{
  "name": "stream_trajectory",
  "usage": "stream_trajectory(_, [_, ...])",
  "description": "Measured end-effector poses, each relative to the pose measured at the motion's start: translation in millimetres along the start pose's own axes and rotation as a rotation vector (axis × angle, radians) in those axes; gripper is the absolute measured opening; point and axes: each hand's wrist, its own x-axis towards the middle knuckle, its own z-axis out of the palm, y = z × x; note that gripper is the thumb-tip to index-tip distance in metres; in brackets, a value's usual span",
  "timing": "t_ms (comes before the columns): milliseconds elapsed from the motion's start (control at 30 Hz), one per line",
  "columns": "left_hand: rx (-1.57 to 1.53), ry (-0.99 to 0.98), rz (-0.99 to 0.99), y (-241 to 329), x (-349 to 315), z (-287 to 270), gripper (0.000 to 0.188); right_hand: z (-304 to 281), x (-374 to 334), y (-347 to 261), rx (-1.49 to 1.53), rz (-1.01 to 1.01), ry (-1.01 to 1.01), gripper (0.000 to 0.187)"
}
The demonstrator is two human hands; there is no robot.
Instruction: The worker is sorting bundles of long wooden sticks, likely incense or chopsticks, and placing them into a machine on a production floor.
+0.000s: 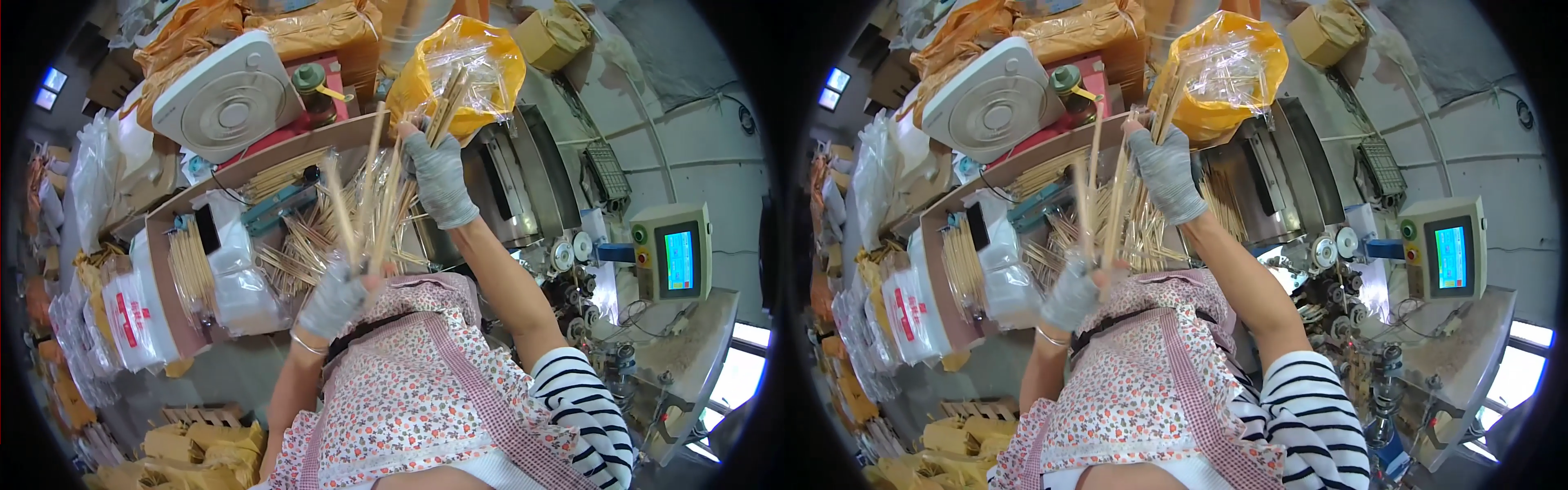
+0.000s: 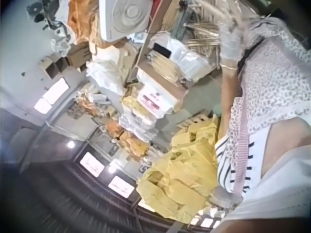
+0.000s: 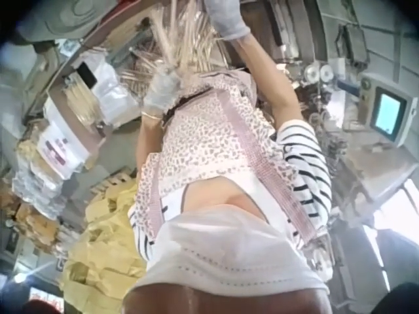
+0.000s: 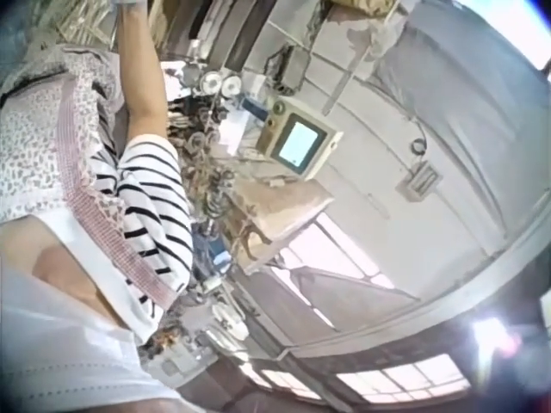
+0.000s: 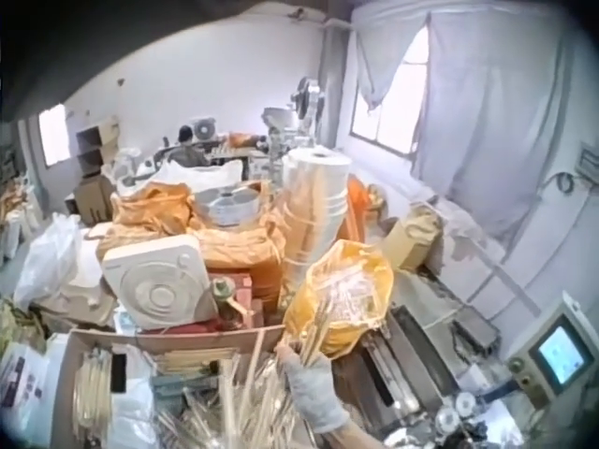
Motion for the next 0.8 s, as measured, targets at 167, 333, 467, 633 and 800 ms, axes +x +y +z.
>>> stream_trajectory(167, [-0.755,0.369,-0.241,27.1,-25.6,49.3,0.039,-1.0,-10.9,-3.0,-0.046,-0.043,-0.044,0.013])
stream_trajectory(333, [-1.148,0.206,-0.623,47.4,-24.2,22.6,0.03,-4.7,-62.0,25.7,-0.204,0.09,-0.299,0.015])
stream_trajectory(467, [-1.045,0.429,-0.543,51.3,-27.8,29.6,0.028,-12.3,-102.5,35.5,-0.351,0.06,-0.344,0.022])
stream_trajectory(633, [-1.069,0.196,-0.559,38.5,-24.8,13.9,0.028,-35.2,-79.3,32.4,-0.527,-0.021,-0.424,0.023])
stream_trajectory(800, [-1.032,0.055,-0.542,17.2,-38.7,27.4,0.03,-30.5,-14.2,-26.0,-0.075,0.345,-0.404,0.023])
